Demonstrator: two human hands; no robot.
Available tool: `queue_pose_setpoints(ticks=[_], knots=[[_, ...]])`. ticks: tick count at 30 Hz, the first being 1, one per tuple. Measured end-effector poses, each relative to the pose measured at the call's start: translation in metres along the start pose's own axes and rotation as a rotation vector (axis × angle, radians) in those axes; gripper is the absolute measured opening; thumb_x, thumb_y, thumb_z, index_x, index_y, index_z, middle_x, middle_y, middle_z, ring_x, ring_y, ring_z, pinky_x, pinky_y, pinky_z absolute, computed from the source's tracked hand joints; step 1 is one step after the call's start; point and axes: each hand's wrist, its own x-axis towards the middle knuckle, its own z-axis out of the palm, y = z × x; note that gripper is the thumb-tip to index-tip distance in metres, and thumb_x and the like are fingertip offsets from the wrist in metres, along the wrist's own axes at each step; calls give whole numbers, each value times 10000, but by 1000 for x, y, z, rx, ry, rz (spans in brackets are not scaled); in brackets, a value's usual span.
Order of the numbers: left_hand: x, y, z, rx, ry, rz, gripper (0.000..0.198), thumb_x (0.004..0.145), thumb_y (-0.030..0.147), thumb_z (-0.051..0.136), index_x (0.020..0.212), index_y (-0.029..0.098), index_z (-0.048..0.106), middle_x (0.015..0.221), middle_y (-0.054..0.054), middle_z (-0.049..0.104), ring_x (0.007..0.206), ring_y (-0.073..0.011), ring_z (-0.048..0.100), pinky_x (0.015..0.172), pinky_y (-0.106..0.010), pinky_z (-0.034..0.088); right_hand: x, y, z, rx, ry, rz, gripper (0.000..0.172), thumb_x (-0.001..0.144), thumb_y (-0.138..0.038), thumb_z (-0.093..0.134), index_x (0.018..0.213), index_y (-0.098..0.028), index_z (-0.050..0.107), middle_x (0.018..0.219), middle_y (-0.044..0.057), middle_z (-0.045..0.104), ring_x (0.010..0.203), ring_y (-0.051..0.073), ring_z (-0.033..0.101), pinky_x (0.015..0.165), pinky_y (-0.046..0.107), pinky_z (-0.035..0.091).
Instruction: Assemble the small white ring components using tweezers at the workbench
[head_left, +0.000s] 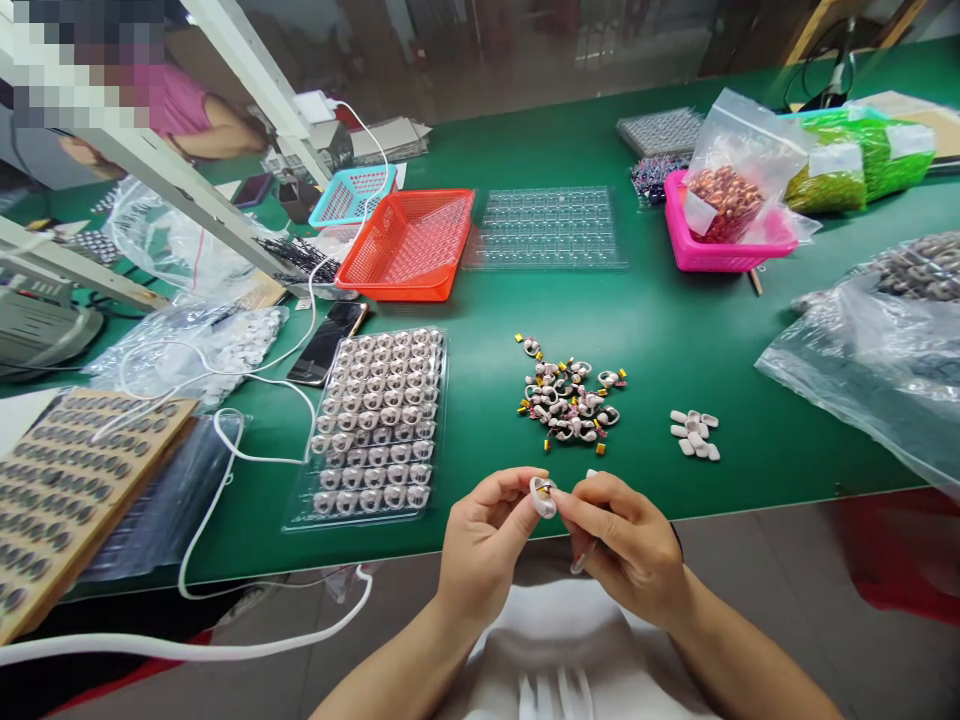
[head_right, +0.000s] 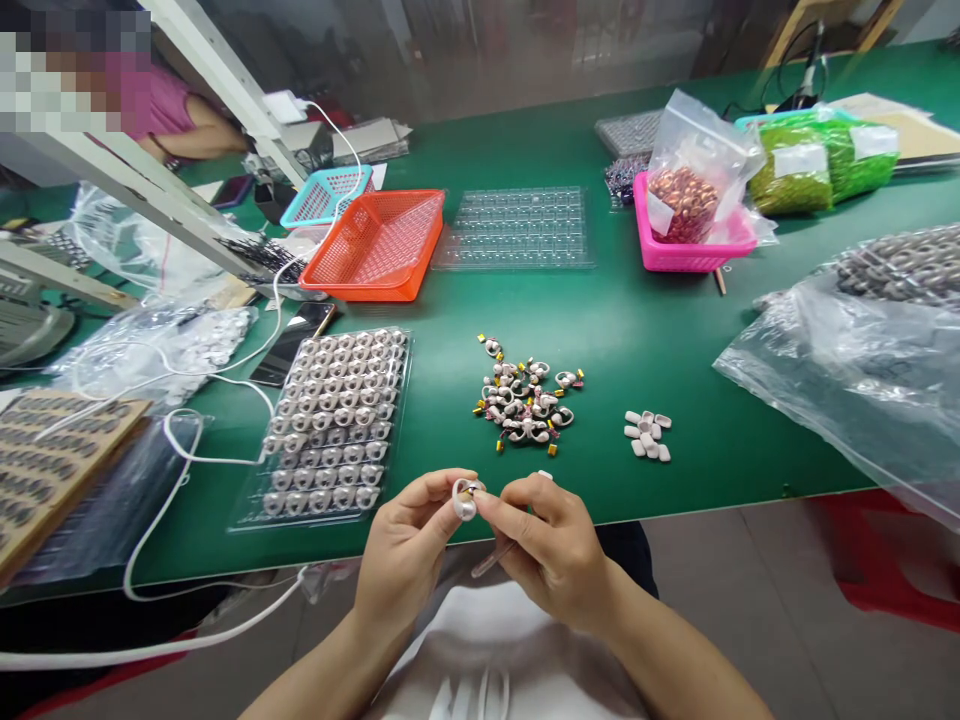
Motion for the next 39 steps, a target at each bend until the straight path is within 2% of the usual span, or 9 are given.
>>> queue_pose_setpoints(ticks=[8, 12, 15, 18, 22, 25, 32, 39], knots=[[0, -3, -1, -30, -8, -28, 152, 793, 268, 820, 927, 204, 790, 851, -14, 790, 800, -122, 713, 760, -162, 551, 1, -1, 0, 137, 0, 49, 527, 887, 24, 543, 1338, -242, 606, 934, 60, 617, 772, 154, 622, 700, 274, 536], [1, -3, -2, -45, -41, -46, 148, 791, 279, 824, 916, 206, 793, 846, -9, 783, 795, -113, 698, 748, -151, 541, 5, 0, -1, 330, 4, 193, 475, 845, 31, 586, 1195, -276, 679, 934, 33, 638, 764, 142, 609, 654, 240, 507], [1, -3, -1, -59, -65, -56, 149, 795, 283, 821, 919, 207, 793, 849, -10, 781, 799, -116, 695, 757, -161, 541, 5, 1, 0, 462, 59, 309, 410, 861, -10, 607, 1129, -309, 694, 897, 11, 650, 758, 146, 591, 609, 236, 467], [1, -4, -2, -59, -74, -67, 163, 793, 297, 822, 918, 198, 790, 859, -21, 781, 799, -129, 694, 765, -188, 552, 1, 3, 2, 464, 91, 370, 375, 888, -44, 605, 1133, -314, 691, 899, 14, 655, 758, 154, 580, 602, 250, 446], [1, -4, -2, -52, -65, -76, 174, 793, 280, 822, 935, 188, 782, 834, -23, 771, 759, -136, 698, 738, -211, 567, -3, 4, 1, 375, 56, 422, 256, 905, -91, 633, 1071, -272, 704, 899, 30, 663, 756, 165, 590, 602, 263, 439], [1, -3, -2, -59, -84, -104, 158, 799, 267, 814, 931, 189, 778, 823, -16, 760, 726, -134, 701, 709, -214, 573, -3, 4, -3, 448, 45, 461, 186, 925, -138, 639, 1041, -267, 703, 899, 32, 652, 759, 171, 596, 614, 273, 450], [0, 7, 4, 4, -135, -108, 160, 774, 282, 826, 872, 163, 785, 774, -23, 738, 685, -124, 660, 680, -208, 559, 7, 6, -10, 572, -21, 460, 184, 955, -173, 635, 1047, -295, 739, 897, 29, 651, 788, 171, 602, 657, 283, 458], [-2, 4, -1, 212, -98, 58, 115, 816, 212, 768, 921, 173, 796, 822, -44, 729, 736, -139, 657, 669, -196, 541, 7, 6, -12, 557, -24, 427, 244, 945, -152, 650, 1088, -312, 767, 897, 34, 671, 786, 163, 608, 631, 268, 446]])
